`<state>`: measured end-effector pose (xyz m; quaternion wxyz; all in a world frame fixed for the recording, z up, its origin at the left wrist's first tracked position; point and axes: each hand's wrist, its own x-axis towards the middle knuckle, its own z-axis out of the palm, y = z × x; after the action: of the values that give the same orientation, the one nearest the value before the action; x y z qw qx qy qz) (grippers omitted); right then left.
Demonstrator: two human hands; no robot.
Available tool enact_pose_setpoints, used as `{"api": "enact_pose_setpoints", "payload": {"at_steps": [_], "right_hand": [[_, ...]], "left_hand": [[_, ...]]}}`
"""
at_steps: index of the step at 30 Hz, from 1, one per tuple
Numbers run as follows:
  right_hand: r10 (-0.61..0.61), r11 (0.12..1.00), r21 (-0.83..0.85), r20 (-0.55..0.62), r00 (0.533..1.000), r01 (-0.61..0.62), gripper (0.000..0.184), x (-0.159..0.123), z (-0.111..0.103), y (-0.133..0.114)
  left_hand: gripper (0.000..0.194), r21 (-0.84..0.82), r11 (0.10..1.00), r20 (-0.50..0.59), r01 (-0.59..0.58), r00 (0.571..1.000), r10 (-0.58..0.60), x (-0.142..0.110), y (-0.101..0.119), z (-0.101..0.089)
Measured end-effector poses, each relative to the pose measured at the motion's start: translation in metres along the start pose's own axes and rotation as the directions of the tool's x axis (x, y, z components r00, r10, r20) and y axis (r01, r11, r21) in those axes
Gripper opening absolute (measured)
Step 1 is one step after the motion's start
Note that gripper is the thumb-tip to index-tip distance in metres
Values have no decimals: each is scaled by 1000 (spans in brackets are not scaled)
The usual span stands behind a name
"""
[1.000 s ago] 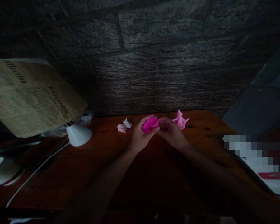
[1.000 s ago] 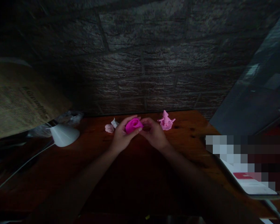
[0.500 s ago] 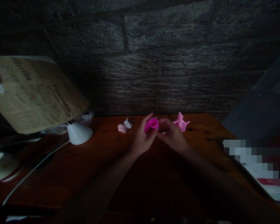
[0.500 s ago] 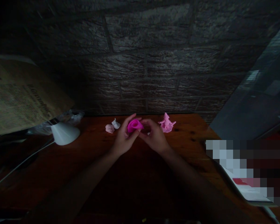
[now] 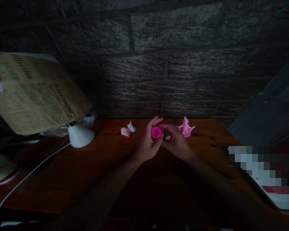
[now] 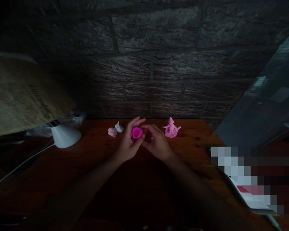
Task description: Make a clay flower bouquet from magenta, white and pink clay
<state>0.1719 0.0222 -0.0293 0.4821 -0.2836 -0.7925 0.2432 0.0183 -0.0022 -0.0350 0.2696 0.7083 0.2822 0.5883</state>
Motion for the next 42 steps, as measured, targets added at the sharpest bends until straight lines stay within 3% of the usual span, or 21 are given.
{"api": "enact_pose_setpoints", "payload": {"at_steps": [4, 7, 12, 17, 21, 26, 32, 35, 37, 40, 42], "right_hand": [[-14, 999, -30, 7, 1000, 14, 29, 0, -3, -2], [-20, 1000, -1, -3, 1000, 20, 34, -1, -2, -1], [28, 997, -72, -132, 991, -38, 32, -1, -2, 5], [129, 992, 15, -137, 982, -129, 33, 0, -3, 6], [118, 991, 80, -100, 988, -110, 37, 1, -1, 4], [132, 983, 140, -101, 986, -117, 32, 0, -1, 5], [134, 988, 93, -131, 982, -122, 32, 0, -2, 5], [164, 976, 159, -108, 980, -146, 38, 2, -1, 1], [199, 961, 213, -94, 975, -176, 44, 3, -1, -2], [266, 929, 284, -65, 962, -238, 40, 5, -3, -3], [335, 893, 329, -32, 942, -306, 33, 6, -5, -2]], "left_hand": [[69, 26, 997, 83, -77, 994, 75, 1, 1, -4], [70, 41, 996, 86, -84, 993, 81, 0, -1, -4], [64, -26, 997, -116, 66, 991, -69, 1, -4, 1], [37, -116, 971, -148, 210, 963, -226, 6, -3, 1], [37, -112, 984, -177, 137, 972, -155, 9, -2, -2], [53, -52, 992, -128, 112, 985, -118, 6, -2, -4], [38, -72, 989, -131, 132, 981, -141, 6, 0, -3], [38, -243, 945, -166, 220, 950, -263, 10, -1, -3], [34, -374, 874, -176, 312, 901, -397, 13, -4, -5], [27, -560, 701, -106, 440, 802, -588, 16, -10, -10], [26, -622, 611, -33, 489, 764, -644, 16, -14, -14]]}}
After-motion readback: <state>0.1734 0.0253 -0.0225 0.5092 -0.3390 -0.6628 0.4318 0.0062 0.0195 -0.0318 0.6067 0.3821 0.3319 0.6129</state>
